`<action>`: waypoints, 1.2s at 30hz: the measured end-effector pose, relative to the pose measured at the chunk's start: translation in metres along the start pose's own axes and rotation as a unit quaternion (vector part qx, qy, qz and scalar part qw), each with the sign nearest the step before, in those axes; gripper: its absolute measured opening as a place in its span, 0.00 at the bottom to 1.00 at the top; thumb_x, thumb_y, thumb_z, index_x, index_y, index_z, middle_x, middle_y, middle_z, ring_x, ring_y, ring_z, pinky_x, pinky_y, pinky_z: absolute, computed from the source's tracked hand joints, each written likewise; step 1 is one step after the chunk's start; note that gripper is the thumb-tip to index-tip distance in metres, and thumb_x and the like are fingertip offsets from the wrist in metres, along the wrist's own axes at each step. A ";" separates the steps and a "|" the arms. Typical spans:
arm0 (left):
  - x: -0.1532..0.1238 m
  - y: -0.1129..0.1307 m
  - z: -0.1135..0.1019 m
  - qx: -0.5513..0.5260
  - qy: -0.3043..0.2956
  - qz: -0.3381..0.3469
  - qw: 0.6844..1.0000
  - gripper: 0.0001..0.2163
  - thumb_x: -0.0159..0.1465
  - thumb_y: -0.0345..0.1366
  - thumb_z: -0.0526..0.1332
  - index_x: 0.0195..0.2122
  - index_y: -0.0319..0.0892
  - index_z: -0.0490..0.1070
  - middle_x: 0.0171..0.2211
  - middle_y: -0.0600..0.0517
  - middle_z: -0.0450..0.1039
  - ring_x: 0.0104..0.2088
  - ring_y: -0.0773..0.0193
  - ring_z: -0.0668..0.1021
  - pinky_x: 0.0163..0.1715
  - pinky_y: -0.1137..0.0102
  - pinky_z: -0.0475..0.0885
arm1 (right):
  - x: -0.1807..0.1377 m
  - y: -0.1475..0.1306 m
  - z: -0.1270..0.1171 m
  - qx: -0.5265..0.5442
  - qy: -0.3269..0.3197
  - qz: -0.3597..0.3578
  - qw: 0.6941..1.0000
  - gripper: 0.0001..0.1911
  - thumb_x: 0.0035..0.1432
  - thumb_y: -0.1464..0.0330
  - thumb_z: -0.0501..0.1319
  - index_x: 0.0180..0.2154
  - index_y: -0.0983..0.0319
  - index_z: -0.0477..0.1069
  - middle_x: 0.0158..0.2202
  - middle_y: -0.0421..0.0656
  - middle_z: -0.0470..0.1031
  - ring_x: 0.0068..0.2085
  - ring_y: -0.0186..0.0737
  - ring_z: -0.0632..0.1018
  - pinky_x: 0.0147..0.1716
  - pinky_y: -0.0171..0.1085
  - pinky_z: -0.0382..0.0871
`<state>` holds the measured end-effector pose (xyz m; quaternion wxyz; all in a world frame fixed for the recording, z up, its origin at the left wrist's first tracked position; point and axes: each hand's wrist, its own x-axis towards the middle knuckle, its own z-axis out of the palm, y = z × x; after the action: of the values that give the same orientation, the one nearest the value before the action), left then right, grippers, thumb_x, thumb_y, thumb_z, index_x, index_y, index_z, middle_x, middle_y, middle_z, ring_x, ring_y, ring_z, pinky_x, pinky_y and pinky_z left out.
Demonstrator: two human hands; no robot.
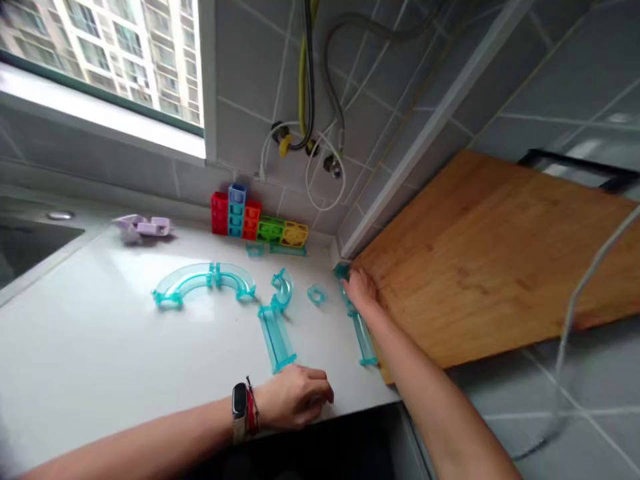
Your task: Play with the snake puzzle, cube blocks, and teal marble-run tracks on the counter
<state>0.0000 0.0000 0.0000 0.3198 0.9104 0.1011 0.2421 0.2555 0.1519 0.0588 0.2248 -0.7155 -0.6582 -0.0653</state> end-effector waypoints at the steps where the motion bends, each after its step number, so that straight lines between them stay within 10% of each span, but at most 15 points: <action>1: 0.000 0.000 0.001 0.001 -0.002 -0.001 1.000 0.14 0.59 0.28 0.61 0.45 0.46 0.76 0.41 0.53 0.80 0.36 0.62 0.83 0.35 0.72 0.74 | -0.006 0.000 -0.004 0.004 0.004 -0.002 1.000 0.07 0.59 0.64 0.64 0.31 0.61 0.74 0.37 0.51 0.77 0.41 0.49 0.76 0.42 0.41 0.66; 13: -0.003 0.002 0.005 0.053 0.042 0.045 0.997 0.12 0.61 0.28 0.61 0.45 0.47 0.75 0.37 0.54 0.80 0.31 0.63 0.81 0.28 0.71 0.69 | -0.198 -0.024 -0.031 0.154 -0.017 -0.010 0.988 0.19 0.69 0.57 0.56 0.30 0.59 0.74 0.28 0.43 0.76 0.30 0.41 0.75 0.33 0.37 0.68; 22: -0.012 0.027 -0.009 0.084 0.071 0.070 0.991 0.12 0.70 0.44 0.62 0.35 0.44 0.80 0.28 0.49 0.79 0.28 0.63 0.79 0.31 0.70 0.71 | -0.218 -0.024 -0.001 0.304 0.054 0.108 0.945 0.34 0.72 0.50 0.45 0.21 0.61 0.71 0.35 0.50 0.81 0.27 0.37 0.79 0.29 0.34 0.73; 26: -0.054 0.062 -0.031 0.111 0.130 -0.026 0.985 0.14 0.74 0.37 0.56 0.36 0.41 0.79 0.28 0.47 0.78 0.29 0.62 0.79 0.32 0.69 0.73 | -0.221 -0.020 0.003 0.354 0.045 0.108 0.928 0.31 0.67 0.51 0.53 0.18 0.61 0.71 0.38 0.52 0.83 0.28 0.38 0.81 0.29 0.35 0.75; 32: -0.171 0.103 -0.036 0.058 0.294 -0.270 0.915 0.10 0.71 0.40 0.60 0.37 0.44 0.78 0.31 0.50 0.81 0.31 0.61 0.82 0.32 0.71 0.77 | -0.225 -0.018 0.007 0.413 0.054 0.165 0.894 0.20 0.62 0.62 0.52 0.42 0.65 0.79 0.26 0.45 0.81 0.24 0.41 0.82 0.22 0.33 0.73; 36: -0.237 0.119 -0.033 0.091 0.311 -0.337 0.884 0.09 0.69 0.44 0.63 0.39 0.46 0.81 0.35 0.51 0.83 0.32 0.58 0.84 0.32 0.70 0.80 | -0.224 -0.016 0.005 0.428 0.045 0.173 0.886 0.18 0.60 0.61 0.54 0.35 0.64 0.78 0.25 0.46 0.81 0.24 0.42 0.82 0.22 0.33 0.71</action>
<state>-0.2174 -0.1551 0.0087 0.2504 0.7247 0.5173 0.3802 0.2108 -0.0499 -0.0291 0.5467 -0.6486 -0.4767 0.2306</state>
